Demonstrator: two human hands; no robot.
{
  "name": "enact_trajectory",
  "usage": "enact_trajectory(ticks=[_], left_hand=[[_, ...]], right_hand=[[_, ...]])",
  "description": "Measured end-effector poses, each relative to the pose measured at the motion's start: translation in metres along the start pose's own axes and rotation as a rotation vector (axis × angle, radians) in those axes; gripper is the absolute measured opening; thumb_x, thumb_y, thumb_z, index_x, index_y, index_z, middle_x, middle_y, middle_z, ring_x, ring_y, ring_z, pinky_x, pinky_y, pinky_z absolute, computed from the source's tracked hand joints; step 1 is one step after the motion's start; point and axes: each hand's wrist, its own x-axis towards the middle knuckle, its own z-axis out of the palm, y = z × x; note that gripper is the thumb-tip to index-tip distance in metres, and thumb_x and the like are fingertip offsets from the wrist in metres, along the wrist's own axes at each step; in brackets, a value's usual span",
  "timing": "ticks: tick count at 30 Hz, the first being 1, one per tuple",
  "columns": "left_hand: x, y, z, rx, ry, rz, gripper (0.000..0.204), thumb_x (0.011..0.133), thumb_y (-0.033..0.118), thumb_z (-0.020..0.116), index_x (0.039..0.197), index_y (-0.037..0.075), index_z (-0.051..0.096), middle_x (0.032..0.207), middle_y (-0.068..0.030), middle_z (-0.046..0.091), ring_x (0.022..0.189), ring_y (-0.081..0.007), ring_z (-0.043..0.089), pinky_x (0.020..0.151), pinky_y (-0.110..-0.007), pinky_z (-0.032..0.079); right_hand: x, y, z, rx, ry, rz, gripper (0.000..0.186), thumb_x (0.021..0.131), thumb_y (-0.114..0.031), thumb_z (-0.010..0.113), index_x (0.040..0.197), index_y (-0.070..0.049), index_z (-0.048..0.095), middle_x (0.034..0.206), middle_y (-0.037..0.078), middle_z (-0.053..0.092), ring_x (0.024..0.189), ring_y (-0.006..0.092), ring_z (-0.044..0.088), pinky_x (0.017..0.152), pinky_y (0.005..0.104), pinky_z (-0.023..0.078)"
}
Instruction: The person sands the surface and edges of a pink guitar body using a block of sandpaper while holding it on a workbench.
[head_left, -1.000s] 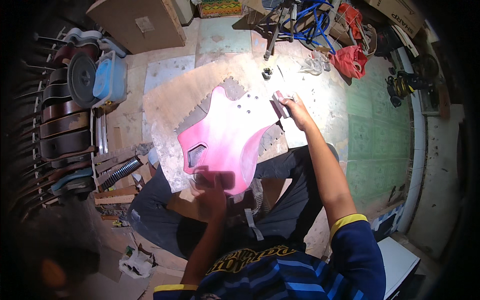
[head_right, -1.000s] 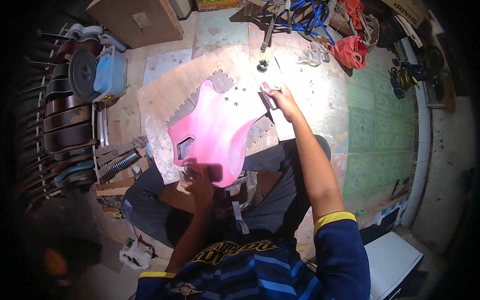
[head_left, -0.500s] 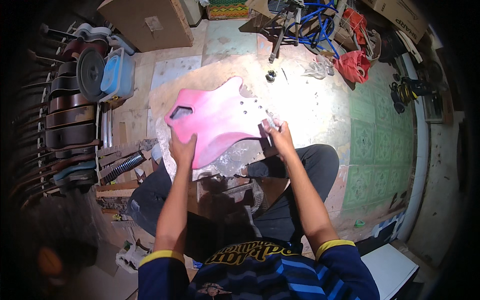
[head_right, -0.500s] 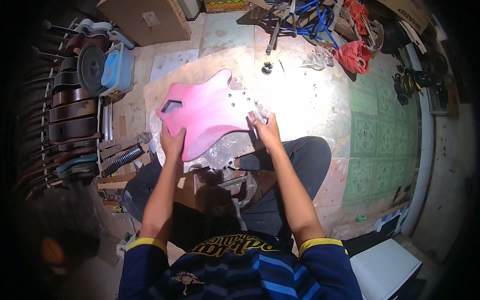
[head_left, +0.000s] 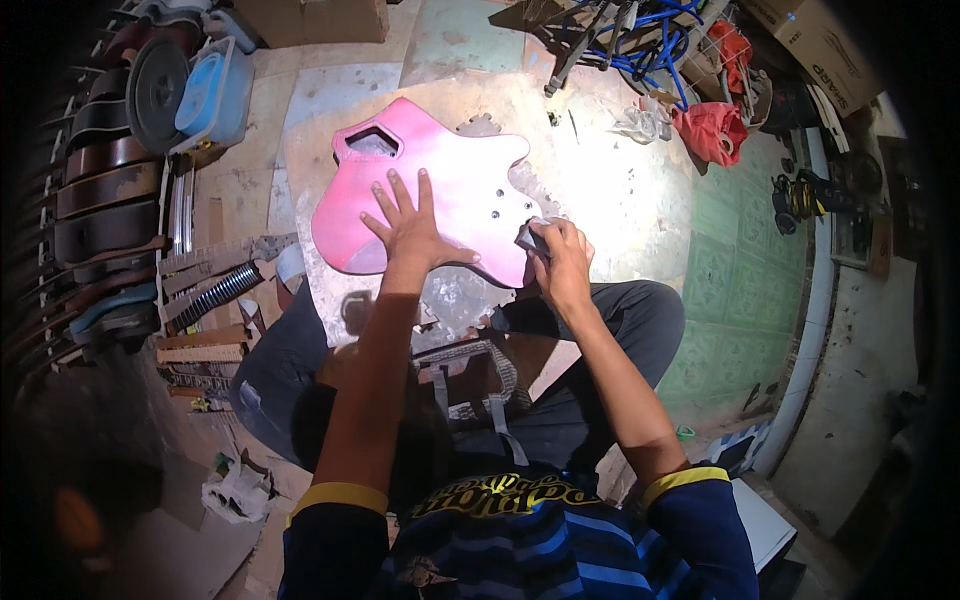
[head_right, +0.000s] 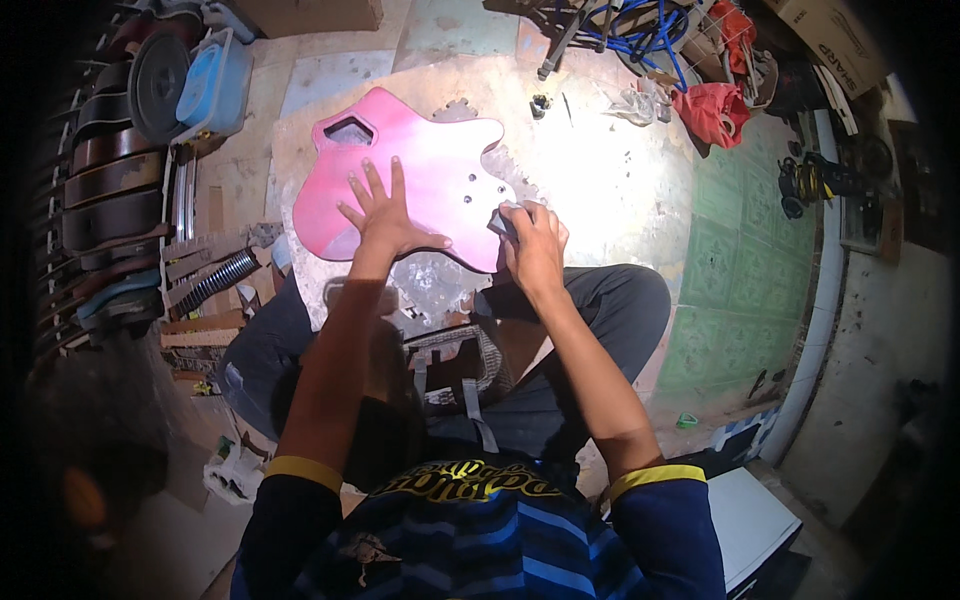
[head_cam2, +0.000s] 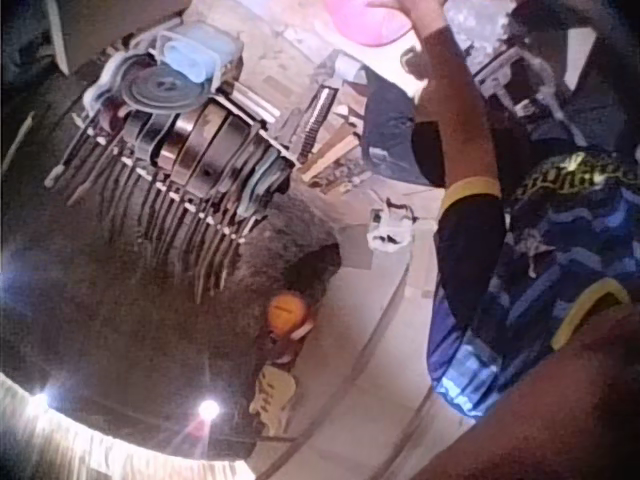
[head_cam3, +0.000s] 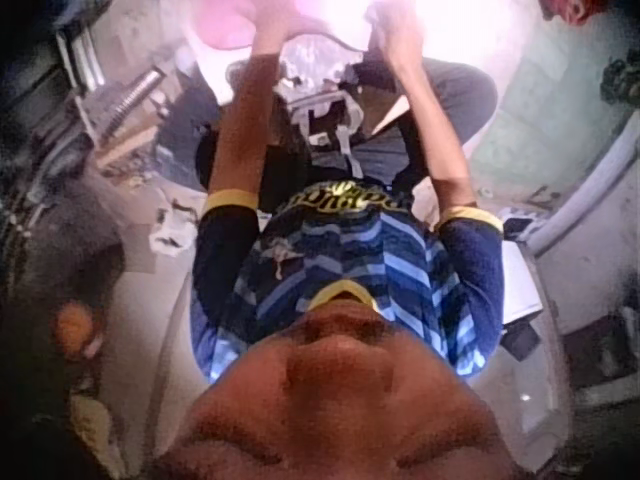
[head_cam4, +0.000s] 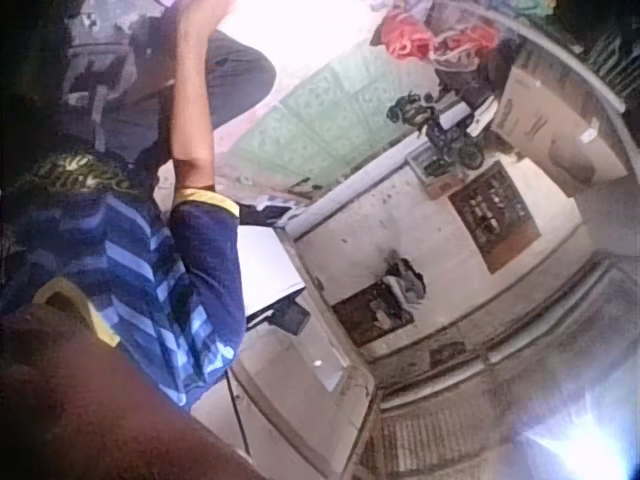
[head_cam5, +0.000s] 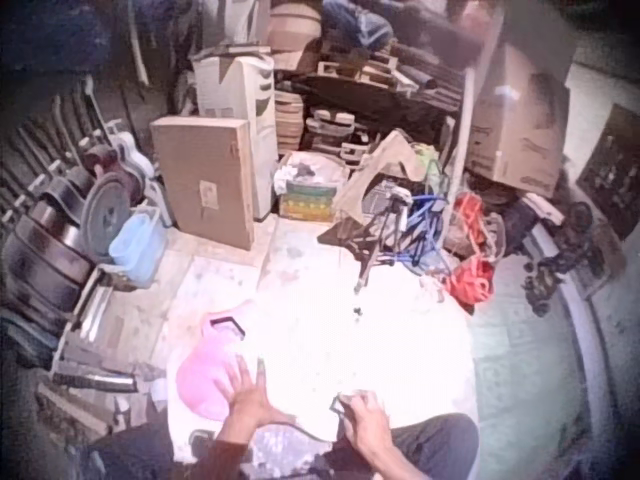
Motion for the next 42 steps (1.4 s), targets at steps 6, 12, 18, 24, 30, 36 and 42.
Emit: enact_trajectory(ticks=[6, 12, 18, 24, 30, 36, 42], left_hand=[[-0.006, -0.003, 0.001, -0.042, 0.038, 0.028, 0.174, 0.036, 0.068, 0.099, 0.171, 0.017, 0.002, 0.171, -0.0361, -0.010, 0.155, -0.0615, -0.014, 0.111, -0.086, 0.001], [-0.010, 0.002, -0.011, 0.001, -0.010, 0.024, 0.170, 0.038, 0.061, 0.101, 0.171, 0.018, 0.006, 0.172, -0.0348, -0.006, 0.156, -0.0607, -0.010, 0.113, -0.084, 0.004], [-0.001, 0.002, -0.009, 0.042, -0.068, 0.016, 0.171, 0.039, 0.052, 0.104, 0.171, 0.019, 0.001, 0.171, -0.0361, -0.011, 0.154, -0.0638, -0.011, 0.111, -0.087, 0.006], [-0.001, -0.013, -0.013, 0.115, -0.088, 0.134, 0.167, 0.042, 0.048, 0.105, 0.171, 0.019, 0.002, 0.171, -0.0360, -0.007, 0.154, -0.0652, -0.007, 0.109, -0.088, 0.010], [0.000, -0.010, -0.009, 0.162, -0.068, 0.147, 0.163, 0.046, 0.042, 0.105, 0.171, 0.021, 0.003, 0.171, -0.0352, -0.007, 0.155, -0.0637, -0.005, 0.111, -0.087, 0.011], [0.000, -0.006, -0.009, 0.201, -0.081, 0.129, 0.161, 0.045, 0.041, 0.105, 0.171, 0.021, 0.006, 0.172, -0.0339, -0.005, 0.155, -0.0637, -0.002, 0.110, -0.087, 0.014], [-0.002, -0.009, -0.008, 0.179, -0.033, 0.144, 0.159, 0.047, 0.038, 0.105, 0.170, 0.021, 0.006, 0.172, -0.0338, -0.002, 0.155, -0.0635, 0.000, 0.111, -0.087, 0.014]], right_hand=[[-0.066, -0.018, 0.028, -0.022, -0.015, -0.049, 0.049, 0.083, -0.004, 0.076, 0.130, -0.017, 0.068, 0.127, 0.016, 0.060, 0.123, 0.0393, 0.055, 0.100, 0.0533, 0.040], [-0.004, -0.013, 0.022, 0.008, -0.018, -0.113, 0.047, 0.084, -0.007, 0.078, 0.129, -0.016, 0.068, 0.128, 0.017, 0.060, 0.120, 0.0402, 0.055, 0.099, 0.0504, 0.043], [-0.030, -0.003, 0.035, 0.005, 0.001, -0.184, 0.054, 0.080, -0.004, 0.081, 0.132, -0.013, 0.066, 0.127, 0.019, 0.061, 0.120, 0.0423, 0.057, 0.099, 0.0474, 0.045], [-0.029, -0.004, 0.023, -0.010, -0.060, -0.301, 0.052, 0.079, -0.002, 0.082, 0.128, -0.012, 0.066, 0.126, 0.019, 0.062, 0.115, 0.0430, 0.058, 0.098, 0.0474, 0.047], [0.006, -0.032, 0.043, 0.055, -0.110, -0.222, 0.045, 0.083, -0.005, 0.077, 0.126, -0.016, 0.068, 0.130, 0.018, 0.061, 0.120, 0.0420, 0.057, 0.100, 0.0529, 0.047], [-0.033, 0.014, 0.019, -0.053, -0.107, -0.279, 0.048, 0.083, -0.006, 0.078, 0.128, -0.017, 0.067, 0.129, 0.018, 0.062, 0.120, 0.0425, 0.057, 0.100, 0.0548, 0.046], [0.022, -0.046, 0.045, 0.013, -0.072, -0.275, 0.049, 0.082, -0.005, 0.079, 0.128, -0.020, 0.068, 0.126, 0.017, 0.063, 0.115, 0.0421, 0.059, 0.098, 0.0525, 0.046]])
